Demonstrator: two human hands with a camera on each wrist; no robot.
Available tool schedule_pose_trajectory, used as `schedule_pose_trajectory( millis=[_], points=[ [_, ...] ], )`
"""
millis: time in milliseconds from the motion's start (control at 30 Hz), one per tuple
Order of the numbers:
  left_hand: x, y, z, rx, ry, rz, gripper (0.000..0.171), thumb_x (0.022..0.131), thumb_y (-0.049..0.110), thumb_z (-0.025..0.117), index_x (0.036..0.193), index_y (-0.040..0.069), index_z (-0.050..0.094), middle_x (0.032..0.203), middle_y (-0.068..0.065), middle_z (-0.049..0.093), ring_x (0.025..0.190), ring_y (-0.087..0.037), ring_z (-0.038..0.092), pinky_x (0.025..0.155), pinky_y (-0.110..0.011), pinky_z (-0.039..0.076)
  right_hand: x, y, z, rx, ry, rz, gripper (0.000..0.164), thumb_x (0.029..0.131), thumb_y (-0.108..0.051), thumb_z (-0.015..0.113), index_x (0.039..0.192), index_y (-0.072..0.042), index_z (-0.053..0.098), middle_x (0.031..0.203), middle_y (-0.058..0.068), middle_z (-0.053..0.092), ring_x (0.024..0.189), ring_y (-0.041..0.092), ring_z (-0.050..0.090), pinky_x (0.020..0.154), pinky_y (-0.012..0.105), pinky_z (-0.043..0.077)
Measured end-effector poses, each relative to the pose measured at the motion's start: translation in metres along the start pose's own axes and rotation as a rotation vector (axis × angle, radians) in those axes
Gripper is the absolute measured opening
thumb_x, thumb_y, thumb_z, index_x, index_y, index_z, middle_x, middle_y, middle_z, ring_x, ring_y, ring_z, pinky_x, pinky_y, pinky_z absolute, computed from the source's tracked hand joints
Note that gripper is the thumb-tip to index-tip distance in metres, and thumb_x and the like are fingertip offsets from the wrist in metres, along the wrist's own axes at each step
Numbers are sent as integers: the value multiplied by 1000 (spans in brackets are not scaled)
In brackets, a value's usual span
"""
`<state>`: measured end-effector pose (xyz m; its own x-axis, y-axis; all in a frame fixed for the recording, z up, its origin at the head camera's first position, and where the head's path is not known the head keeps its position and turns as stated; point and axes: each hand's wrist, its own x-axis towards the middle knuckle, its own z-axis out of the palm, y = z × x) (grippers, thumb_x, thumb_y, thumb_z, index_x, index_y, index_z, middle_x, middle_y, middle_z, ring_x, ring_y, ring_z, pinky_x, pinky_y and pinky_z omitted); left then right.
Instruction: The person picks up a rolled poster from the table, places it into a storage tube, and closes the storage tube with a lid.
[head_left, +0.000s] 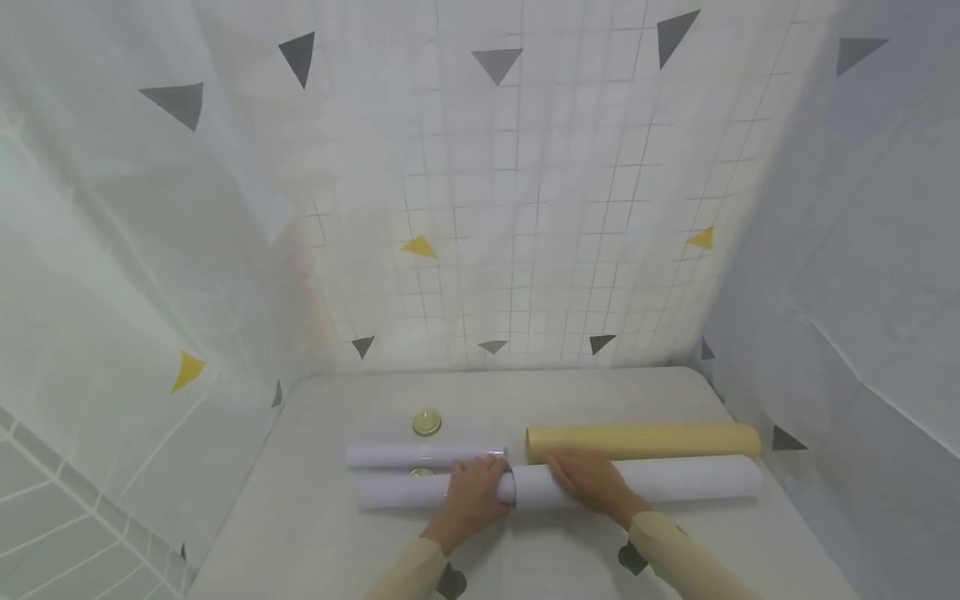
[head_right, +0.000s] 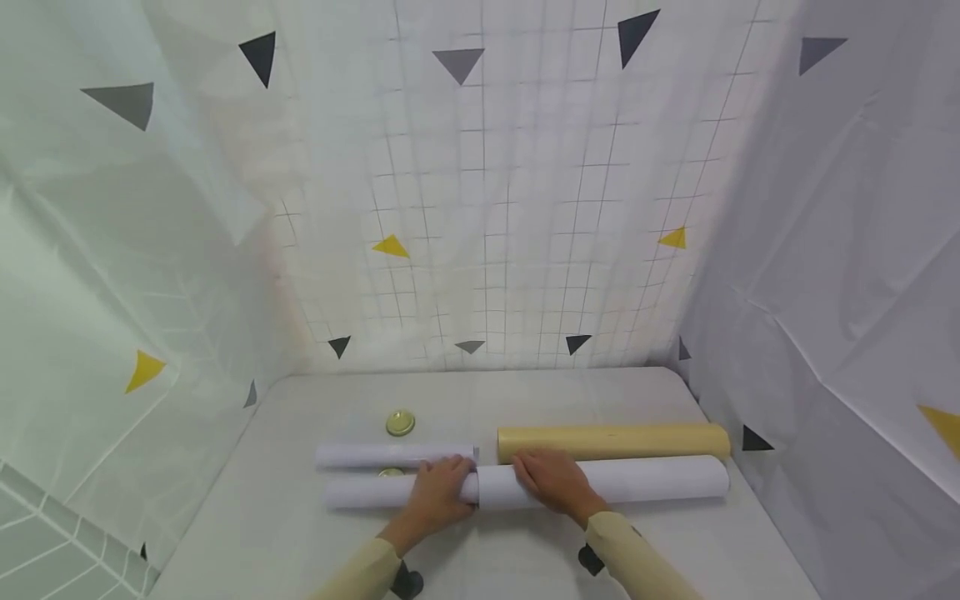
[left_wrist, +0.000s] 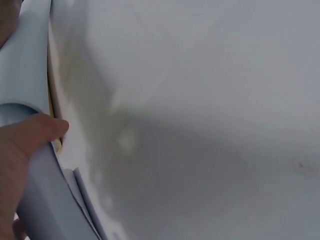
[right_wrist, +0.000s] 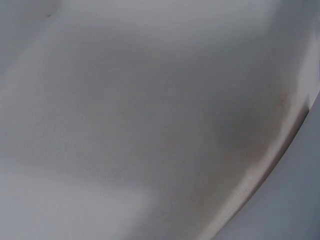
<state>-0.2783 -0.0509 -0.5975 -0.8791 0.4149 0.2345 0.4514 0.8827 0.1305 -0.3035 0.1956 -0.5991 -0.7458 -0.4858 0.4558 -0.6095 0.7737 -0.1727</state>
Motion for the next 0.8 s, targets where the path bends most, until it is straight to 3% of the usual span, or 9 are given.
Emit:
schedule_pose_trajectory(
  millis=[200,400,567,800],
  points=[
    [-5,-10,-6,-28,5,4,61,72,46,86,123,24,62,115,6,69,102,-16,64,84,-36,43,0,-1,-1,-8,-26,19,34,101,-21,56,69,-24,47,61,-15,34,56,0,24,53,19,29],
    [-16,-30,-6,-31,67,37,67,71,56,85,124,22,63,114,5,69,105,-17,65,90,-39,47,1,-1,0,-5,-10,5,36,101,-19,57,67,-23,44,61,-16,30,56,-1,20,52,17,25],
    [-28,-46,-5,-15,80,48,70,69,52,88,124,17,61,117,1,68,110,-21,65,102,-43,49,0,1,4,-18,9,1,38,100,-20,58,65,-24,42,60,-17,29,56,-3,17,52,16,24],
    [-37,-56,-1,-20,116,21,61,72,37,88,122,14,61,115,-1,69,110,-22,66,104,-45,51,1,4,5,-15,6,10,40,100,-20,58,65,-25,39,60,-19,24,55,-3,17,51,15,22]
  ],
)
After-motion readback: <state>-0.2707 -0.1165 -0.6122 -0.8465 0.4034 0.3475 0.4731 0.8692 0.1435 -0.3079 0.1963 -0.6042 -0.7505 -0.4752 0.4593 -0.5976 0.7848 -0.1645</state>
